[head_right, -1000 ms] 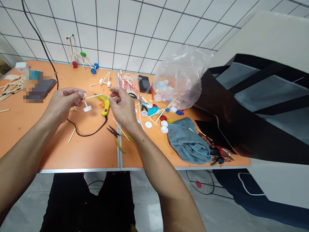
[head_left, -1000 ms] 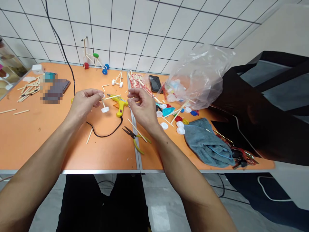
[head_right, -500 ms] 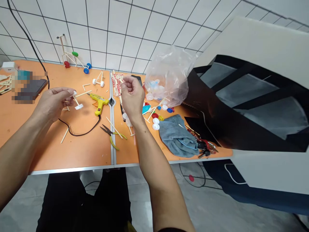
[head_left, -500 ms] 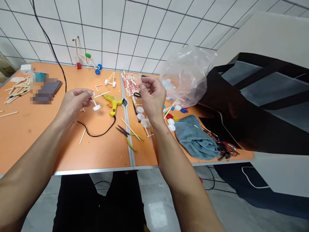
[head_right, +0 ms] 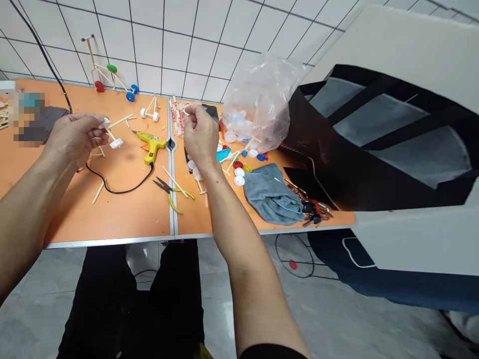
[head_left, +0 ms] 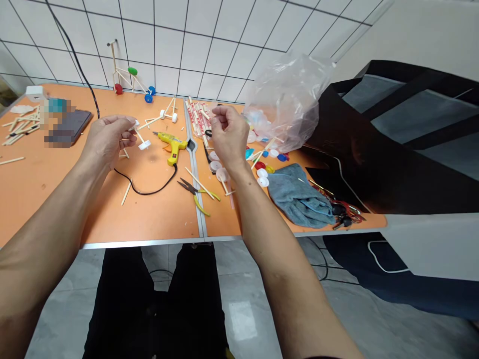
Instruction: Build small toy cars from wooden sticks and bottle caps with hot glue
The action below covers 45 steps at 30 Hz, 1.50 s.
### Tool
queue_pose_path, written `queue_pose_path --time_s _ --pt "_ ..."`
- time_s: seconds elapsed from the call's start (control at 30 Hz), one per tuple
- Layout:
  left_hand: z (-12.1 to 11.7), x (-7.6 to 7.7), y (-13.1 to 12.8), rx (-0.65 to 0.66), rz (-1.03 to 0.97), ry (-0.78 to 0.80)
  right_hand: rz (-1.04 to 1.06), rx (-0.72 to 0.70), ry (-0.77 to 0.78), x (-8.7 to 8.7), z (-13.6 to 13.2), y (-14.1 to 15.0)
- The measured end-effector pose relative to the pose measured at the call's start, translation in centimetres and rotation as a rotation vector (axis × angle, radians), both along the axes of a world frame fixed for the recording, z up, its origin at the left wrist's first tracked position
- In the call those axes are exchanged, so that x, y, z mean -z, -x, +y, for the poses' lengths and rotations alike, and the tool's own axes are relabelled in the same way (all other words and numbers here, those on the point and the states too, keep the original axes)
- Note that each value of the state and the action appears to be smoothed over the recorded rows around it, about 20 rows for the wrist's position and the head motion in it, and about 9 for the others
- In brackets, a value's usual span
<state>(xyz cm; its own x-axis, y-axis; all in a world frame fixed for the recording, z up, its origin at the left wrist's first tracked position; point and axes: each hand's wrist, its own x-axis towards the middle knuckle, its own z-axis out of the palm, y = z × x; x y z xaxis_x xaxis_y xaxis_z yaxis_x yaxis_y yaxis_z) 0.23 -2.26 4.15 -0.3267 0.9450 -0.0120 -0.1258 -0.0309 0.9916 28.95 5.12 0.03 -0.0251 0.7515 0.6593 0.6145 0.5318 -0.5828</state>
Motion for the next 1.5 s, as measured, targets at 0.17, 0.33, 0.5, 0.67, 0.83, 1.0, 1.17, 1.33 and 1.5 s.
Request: queue_pose_path --time_s 0.17,0.33,0.5,0.67,0.83,1.0,1.17,1.33,1.5 --pt "-0.2 -0.8 -0.5 -0.007 0.006 0.022 -0.036 0.032 0.055 -0.1 0.5 -0.2" --pt "-0.4 -1.3 -0.8 0.022 0.023 0.000 -0.118 0.076 0.080 0.0 0.8 -0.1" --pt "-0.2 -1.2 -0.9 0.051 0.046 0.026 -0.190 0.121 0.136 -1.0 0.1 0.1" --pt "0.1 -0.9 -1.0 0.038 0.041 0.011 -0.188 0.087 0.146 -1.5 -0.4 0.2" --pt "0.4 -0.3 -0.7 0.008 -0.003 0.028 -0.228 0.098 0.091 -1.1 -0.9 0.6" --pt "1.0 0.1 -0.2 -0.013 -0.086 -0.028 -0.242 0.136 0.017 -0.7 -1.1 0.7" --pt "1.1 -0.1 0.2 -0.037 -0.101 -0.032 -0.257 0.153 -0.005 -0.5 -1.3 0.6" --pt "1.0 -0.1 0.4 -0.053 -0.120 -0.024 -0.226 0.159 -0.006 -0.7 -1.4 0.4" --pt "1.2 0.3 0.7 -0.066 -0.092 0.000 -0.216 0.156 0.028 -0.8 -1.3 0.1"
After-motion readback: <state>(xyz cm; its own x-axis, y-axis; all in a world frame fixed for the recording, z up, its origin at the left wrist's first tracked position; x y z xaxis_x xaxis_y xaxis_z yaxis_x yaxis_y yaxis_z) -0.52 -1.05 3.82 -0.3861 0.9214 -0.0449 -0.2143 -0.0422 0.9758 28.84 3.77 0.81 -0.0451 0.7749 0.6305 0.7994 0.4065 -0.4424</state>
